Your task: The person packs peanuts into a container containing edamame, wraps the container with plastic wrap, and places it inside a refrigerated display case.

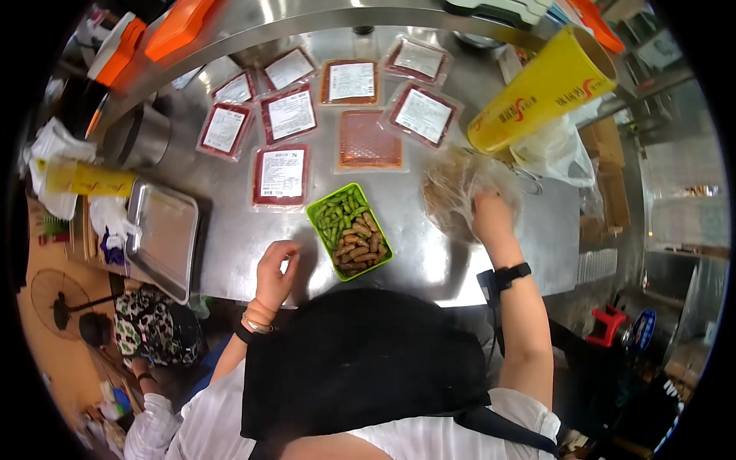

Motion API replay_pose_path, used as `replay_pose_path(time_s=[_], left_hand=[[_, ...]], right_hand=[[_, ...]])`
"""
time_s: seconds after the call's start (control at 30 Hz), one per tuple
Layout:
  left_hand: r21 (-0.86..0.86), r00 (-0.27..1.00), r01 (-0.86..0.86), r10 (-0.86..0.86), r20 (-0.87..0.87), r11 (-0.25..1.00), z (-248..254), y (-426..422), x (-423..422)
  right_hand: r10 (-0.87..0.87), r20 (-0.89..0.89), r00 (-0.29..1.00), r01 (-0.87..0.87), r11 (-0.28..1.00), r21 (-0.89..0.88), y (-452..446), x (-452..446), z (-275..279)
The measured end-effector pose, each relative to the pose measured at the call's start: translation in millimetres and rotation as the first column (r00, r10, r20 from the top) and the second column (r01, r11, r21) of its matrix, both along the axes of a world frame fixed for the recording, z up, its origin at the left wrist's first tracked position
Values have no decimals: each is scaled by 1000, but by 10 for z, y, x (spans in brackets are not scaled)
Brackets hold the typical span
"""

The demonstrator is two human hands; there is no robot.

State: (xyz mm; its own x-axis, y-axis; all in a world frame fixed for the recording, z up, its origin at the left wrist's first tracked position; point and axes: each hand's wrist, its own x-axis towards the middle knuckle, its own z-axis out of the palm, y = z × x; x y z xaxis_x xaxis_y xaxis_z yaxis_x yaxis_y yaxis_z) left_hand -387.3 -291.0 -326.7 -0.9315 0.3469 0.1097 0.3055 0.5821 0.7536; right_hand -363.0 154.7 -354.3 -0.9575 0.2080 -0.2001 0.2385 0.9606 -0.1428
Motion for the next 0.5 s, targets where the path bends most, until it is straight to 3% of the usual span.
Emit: replay_pose_path(time_s=[0.27,0.5], left_hand=[[-49,996,-78,76,-51,996,124,110,143],[-95,997,-44,38,-63,994,82,169,176]], right_hand=[[137,77,988,-144,986,90,-136,-29,47],[-25,-137,990,8,993,-121,188,41,-248]])
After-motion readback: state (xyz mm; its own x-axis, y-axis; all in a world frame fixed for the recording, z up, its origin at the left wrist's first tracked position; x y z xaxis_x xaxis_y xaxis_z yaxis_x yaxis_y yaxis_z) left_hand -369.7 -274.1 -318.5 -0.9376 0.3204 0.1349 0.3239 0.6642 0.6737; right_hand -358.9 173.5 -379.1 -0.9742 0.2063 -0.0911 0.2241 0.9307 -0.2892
